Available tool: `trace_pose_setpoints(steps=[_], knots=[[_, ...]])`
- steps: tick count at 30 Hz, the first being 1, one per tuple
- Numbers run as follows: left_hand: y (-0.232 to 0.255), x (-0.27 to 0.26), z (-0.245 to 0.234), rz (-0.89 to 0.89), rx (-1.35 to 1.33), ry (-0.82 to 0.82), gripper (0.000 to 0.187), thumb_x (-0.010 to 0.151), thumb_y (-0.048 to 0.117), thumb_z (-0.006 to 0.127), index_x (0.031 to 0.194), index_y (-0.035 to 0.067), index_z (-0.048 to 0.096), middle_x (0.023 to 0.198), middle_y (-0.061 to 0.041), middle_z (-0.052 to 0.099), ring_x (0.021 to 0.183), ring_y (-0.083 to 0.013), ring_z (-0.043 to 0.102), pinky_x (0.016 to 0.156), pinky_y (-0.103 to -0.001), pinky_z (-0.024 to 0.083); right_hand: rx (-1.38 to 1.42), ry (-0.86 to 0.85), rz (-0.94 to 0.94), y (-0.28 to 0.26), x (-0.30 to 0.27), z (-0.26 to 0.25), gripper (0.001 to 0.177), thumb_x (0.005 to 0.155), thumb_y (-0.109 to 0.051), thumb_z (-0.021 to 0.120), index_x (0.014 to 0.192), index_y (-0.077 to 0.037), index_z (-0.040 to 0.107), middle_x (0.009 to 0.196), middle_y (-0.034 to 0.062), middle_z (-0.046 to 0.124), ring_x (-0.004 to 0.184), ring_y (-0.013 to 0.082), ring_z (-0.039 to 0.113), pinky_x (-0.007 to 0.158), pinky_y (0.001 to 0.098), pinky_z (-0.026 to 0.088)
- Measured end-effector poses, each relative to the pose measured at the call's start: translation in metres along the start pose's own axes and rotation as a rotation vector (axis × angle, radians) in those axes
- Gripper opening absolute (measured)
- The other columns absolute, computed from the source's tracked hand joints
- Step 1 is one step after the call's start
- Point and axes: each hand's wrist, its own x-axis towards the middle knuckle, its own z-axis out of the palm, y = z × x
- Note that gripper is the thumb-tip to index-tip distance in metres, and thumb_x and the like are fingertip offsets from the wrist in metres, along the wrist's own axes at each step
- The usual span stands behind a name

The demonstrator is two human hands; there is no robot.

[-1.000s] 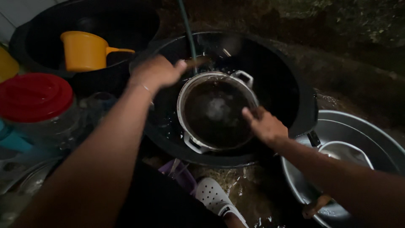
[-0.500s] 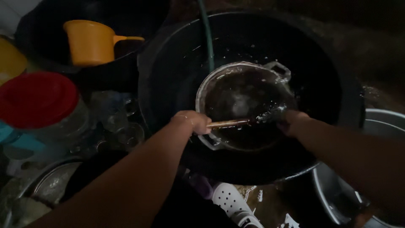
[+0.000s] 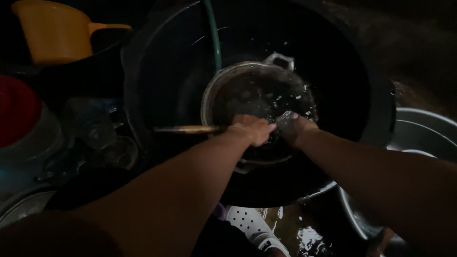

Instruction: The person washes several kitchen items by hand in an outdoor area. They scrub a large metal pot, a smaller pot, a wooden spatula, and a metal ladle using a sponge and running water from a hose. The items are rinsed and placed into a larger basin.

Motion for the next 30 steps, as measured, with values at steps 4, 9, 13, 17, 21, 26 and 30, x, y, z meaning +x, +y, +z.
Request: trace_pose_setpoints(steps=[4,9,13,17,21,26,30], knots=[[-0.03,-0.013,0.013,-0.079,0.227,0.093,0.046,0.107,0.039,0.04,0.152,0.033,0.045,0.117,-0.011,0.066,0.106,-0.0264,0.074,0.088,-0.041,0.062,0.1,0.108,-0.118,-0.021,-0.008,-0.014,0.03,0.101,-0.029,0.056,0.129,-0.018,0.057,0.126,0.0115,0.065,0.117,0.0311,0.065,0.089,0.0536,0.056],[-0.046,-0.028,0.013,-0.22,-0.261,0.073,0.044,0.112,0.05,0.036,0.127,0.018,0.063,0.122,-0.011,0.068,0.119,-0.0306,0.062,0.108,-0.051,0.04,0.077,0.089,-0.022,-0.024,-0.005,-0.023,0.033,0.099,-0.029,0.059,0.131,-0.019,0.058,0.128,0.0096,0.066,0.119,0.0303,0.065,0.087,0.0551,0.056],[-0.042,-0.039,0.011,-0.114,-0.349,0.147,0.031,0.106,0.031,0.043,0.131,0.021,0.057,0.128,-0.013,0.068,0.118,-0.0357,0.064,0.104,-0.05,0.047,0.121,-0.142,0.125,-0.013,-0.004,-0.017,0.039,0.1,-0.026,0.055,0.137,-0.016,0.06,0.135,0.016,0.066,0.124,0.0368,0.065,0.087,0.0538,0.059],[-0.038,-0.032,0.012,-0.133,-0.28,0.036,0.032,0.107,0.031,0.043,0.131,0.018,0.061,0.133,-0.014,0.065,0.121,-0.0354,0.062,0.107,-0.052,0.046,0.173,-0.137,0.205,-0.008,-0.039,-0.005,0.04,0.104,-0.026,0.046,0.141,-0.014,0.055,0.138,0.0212,0.06,0.126,0.042,0.062,0.095,0.057,0.061],[-0.042,-0.021,0.016,-0.249,-0.249,-0.024,0.034,0.107,0.028,0.047,0.135,0.013,0.06,0.137,-0.014,0.063,0.124,-0.0329,0.062,0.109,-0.051,0.044,-0.791,-0.021,-0.126,0.002,-0.107,0.026,0.045,0.1,-0.038,0.06,0.137,-0.012,0.057,0.133,0.0103,0.063,0.12,0.0316,0.059,0.105,0.0479,0.048],[-0.017,-0.018,0.009,-0.243,-0.398,-0.005,0.04,0.104,0.031,0.05,0.141,0.016,0.054,0.146,-0.011,0.056,0.134,-0.0293,0.056,0.113,-0.045,0.043,-1.369,-0.053,-0.621,0.002,-0.201,0.021,0.044,0.095,-0.028,0.06,0.136,-0.011,0.059,0.126,0.0116,0.068,0.119,0.0257,0.066,0.103,0.0411,0.051],[0.012,-0.026,-0.009,-0.121,-0.52,0.087,0.042,0.103,0.031,0.046,0.141,0.016,0.058,0.144,-0.016,0.059,0.133,-0.0336,0.057,0.112,-0.044,0.044,-1.122,-0.03,-0.878,-0.004,-0.257,0.016,0.046,0.095,-0.025,0.062,0.138,-0.011,0.055,0.127,0.0121,0.066,0.117,0.0263,0.064,0.102,0.0389,0.05]])
